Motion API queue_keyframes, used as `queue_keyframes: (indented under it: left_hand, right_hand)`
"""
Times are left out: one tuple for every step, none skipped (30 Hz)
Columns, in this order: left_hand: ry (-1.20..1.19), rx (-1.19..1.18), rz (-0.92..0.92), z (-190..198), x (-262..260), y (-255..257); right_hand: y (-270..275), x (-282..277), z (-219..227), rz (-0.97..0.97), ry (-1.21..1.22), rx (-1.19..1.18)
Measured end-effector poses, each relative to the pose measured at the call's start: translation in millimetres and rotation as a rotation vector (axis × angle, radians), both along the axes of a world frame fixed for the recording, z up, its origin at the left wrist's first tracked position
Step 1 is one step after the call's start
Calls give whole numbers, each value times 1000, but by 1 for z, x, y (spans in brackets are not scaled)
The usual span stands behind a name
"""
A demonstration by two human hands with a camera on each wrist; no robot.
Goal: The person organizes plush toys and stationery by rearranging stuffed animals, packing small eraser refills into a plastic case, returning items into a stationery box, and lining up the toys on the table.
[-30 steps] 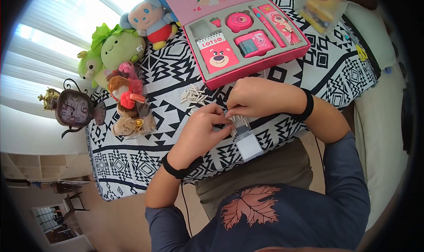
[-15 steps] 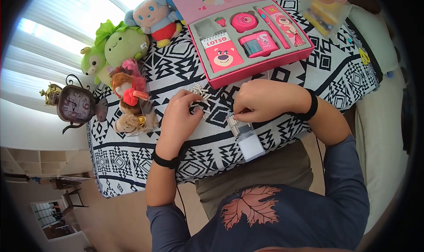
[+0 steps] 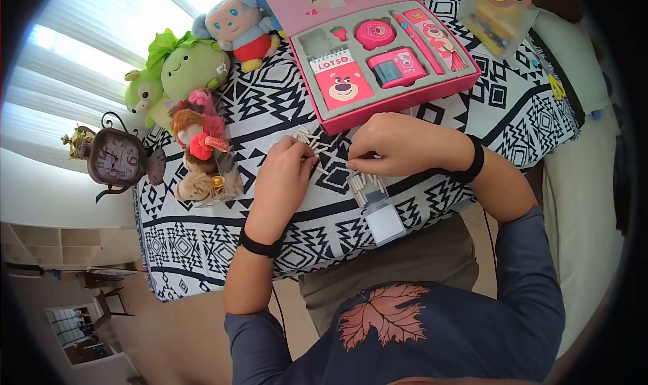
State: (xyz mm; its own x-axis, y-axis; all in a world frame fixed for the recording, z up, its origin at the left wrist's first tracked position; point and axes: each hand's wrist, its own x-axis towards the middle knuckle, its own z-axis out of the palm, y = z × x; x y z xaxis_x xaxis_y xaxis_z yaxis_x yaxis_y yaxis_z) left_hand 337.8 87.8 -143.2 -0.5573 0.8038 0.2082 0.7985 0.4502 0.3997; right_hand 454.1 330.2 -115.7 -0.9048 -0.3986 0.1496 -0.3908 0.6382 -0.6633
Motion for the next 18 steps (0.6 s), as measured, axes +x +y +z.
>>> queue_keyframes:
  left_hand:
    - [-20, -11, 40, -1, -1, 0]
    - [-20, -11, 39, -2, -2, 0]
    - [18, -3, 42, -2, -4, -1]
    - [56, 5, 45, -2, -4, -2]
    - [57, 4, 45, -2, -3, -1]
    - [74, 9, 85, -2, -2, -1]
    - [90, 14, 126, -2, -1, 0]
    - [90, 14, 125, -2, -1, -1]
    - [154, -54, 148, -3, -1, -2]
    - [218, -123, 171, -4, -2, -4]
    - [217, -124, 169, -5, -2, -4]
    - [210, -142, 183, -5, -2, -5]
    - [203, -160, 197, -5, -2, -5]
    - [204, -160, 196, -6, -2, -5]
    - [212, -165, 206, -7, -3, -5]
    - [219, -170, 217, -7, -3, -6]
    - [220, -171, 215, -7, -3, -6]
    - [213, -162, 216, -7, -3, -7]
  right_hand:
    - [0, 0, 0, -7, 8, -23]
    - [0, 0, -1, -8, 7, -23]
    - [0, -1, -1, -15, 3, -25]
    - [0, -1, -1, -22, -1, -27]
    - [0, -1, -1, -22, -1, -27]
    - [0, -1, 0, -21, -2, -27]
    - [0, -1, 1, -20, -4, -28]
    - [0, -1, 1, -21, -4, -28]
    - [0, -1, 0, -21, 3, -28]
    - [0, -1, 0, -21, 10, -28]
    - [0, -1, 0, -23, 9, -29]
    - [0, -1, 1, -20, 13, -27]
    - [1, -1, 2, -17, 19, -24]
    - [1, -1, 1, -18, 20, -24]
    - [1, -1, 0, -20, 24, -34]
    - [1, -1, -1, -22, 28, -45]
    - [1, -1, -1, -24, 29, -46]
    - [1, -1, 0, -22, 26, -50]
